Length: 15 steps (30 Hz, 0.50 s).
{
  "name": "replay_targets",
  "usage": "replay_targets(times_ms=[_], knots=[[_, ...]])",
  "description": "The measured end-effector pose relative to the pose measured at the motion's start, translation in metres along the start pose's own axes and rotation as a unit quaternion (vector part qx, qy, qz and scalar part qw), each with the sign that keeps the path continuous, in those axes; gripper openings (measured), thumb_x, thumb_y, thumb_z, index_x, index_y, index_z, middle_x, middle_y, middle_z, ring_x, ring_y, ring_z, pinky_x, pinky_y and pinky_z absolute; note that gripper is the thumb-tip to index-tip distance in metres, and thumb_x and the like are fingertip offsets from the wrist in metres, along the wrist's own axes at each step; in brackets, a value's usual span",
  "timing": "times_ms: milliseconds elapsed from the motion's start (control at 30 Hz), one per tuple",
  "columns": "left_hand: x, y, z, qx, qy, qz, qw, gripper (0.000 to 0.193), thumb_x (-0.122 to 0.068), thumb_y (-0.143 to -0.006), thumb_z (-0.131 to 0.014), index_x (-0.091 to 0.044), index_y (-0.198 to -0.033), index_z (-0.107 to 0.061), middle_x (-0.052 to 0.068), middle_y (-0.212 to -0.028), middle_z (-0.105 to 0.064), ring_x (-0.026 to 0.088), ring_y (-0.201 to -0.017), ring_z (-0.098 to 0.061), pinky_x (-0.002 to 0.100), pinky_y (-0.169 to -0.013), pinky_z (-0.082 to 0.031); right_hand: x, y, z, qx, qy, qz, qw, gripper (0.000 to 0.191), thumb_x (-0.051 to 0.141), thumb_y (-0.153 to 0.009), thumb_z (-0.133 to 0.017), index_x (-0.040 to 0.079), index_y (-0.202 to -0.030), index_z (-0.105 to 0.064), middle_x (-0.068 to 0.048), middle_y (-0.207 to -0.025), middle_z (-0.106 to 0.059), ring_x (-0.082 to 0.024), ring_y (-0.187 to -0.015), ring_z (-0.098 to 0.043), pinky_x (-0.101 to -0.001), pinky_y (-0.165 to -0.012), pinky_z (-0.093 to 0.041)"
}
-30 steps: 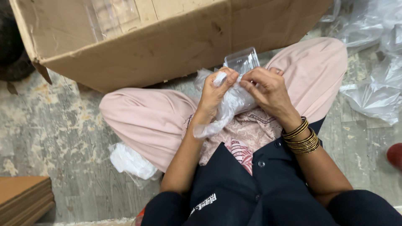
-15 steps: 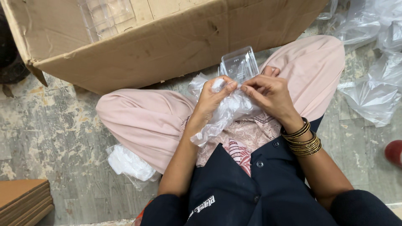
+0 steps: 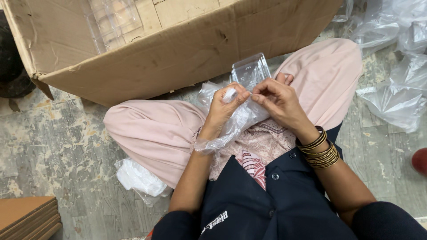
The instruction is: The person sits on the floor and wraps small clear plastic boxes in thin plastic bags one at a time, then places each wrapped box into a large cardboard carton. They repeatedly take a box, pull a bag over it, and set the wrapped box inside the carton.
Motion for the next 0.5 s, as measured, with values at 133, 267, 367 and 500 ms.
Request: replay_targets(times_ms=[133, 267, 367, 500], knots=[[0.004, 0.002, 0.003, 0.005, 0.024, -0.003, 1.000, 0.021, -0.018, -0.099, -0.076, -0.007, -0.085, -0.064, -0.004, -0.093, -0.061, 0.006, -0.089, -0.054, 0.022, -0.080, -0.043, -0.008, 0.000, -0.003, -0.006, -0.189, -0.070, 0.979, 0.011, 0.018, -0.103, -0.063, 0.006, -0.104, -0.062, 0.002, -0.091, -0.067, -0.006, -0.087, -0.065, -0.0206, -0.081, -0.053], [0.004, 0.002, 0.005, 0.005, 0.022, -0.010, 1.000, 0.020, -0.019, -0.097, -0.076, -0.006, -0.087, -0.067, -0.003, -0.093, -0.062, 0.006, -0.087, -0.054, 0.022, -0.079, -0.043, -0.008, 0.002, -0.007, 0.040, -0.083, -0.060, 0.994, 0.019, 0.015, -0.093, -0.074, 0.001, -0.100, -0.063, 0.000, -0.083, -0.060, -0.007, -0.076, -0.055, -0.0208, -0.067, -0.045], [-0.002, 0.003, 0.003, 0.010, 0.022, -0.006, 1.000, 0.020, -0.021, -0.098, -0.077, -0.005, -0.088, -0.070, -0.002, -0.092, -0.064, 0.007, -0.086, -0.054, 0.023, -0.080, -0.044, -0.007, 0.003, -0.006, 0.019, 0.018, -0.017, 1.000, 0.015, 0.014, -0.099, -0.073, 0.001, -0.100, -0.068, -0.001, -0.086, -0.060, -0.010, -0.077, -0.051, -0.0228, -0.069, -0.041], [-0.010, 0.011, -0.005, -0.018, 0.176, 0.087, 0.980, 0.020, -0.021, -0.095, -0.077, -0.004, -0.098, -0.068, 0.001, -0.096, -0.066, 0.010, -0.090, -0.060, 0.026, -0.083, -0.049, -0.011, 0.004, -0.007, -0.001, -0.075, -0.014, 0.997, 0.011, 0.013, -0.104, -0.066, 0.002, -0.103, -0.064, 0.001, -0.094, -0.059, -0.007, -0.086, -0.053, -0.0208, -0.079, -0.044]])
Point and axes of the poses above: each hand's wrist, its own y-axis away from the middle knuckle, its own z-axis out of the back of the hand, x = y × z, the point moved 5 cm from there along -y, towards the middle knuckle
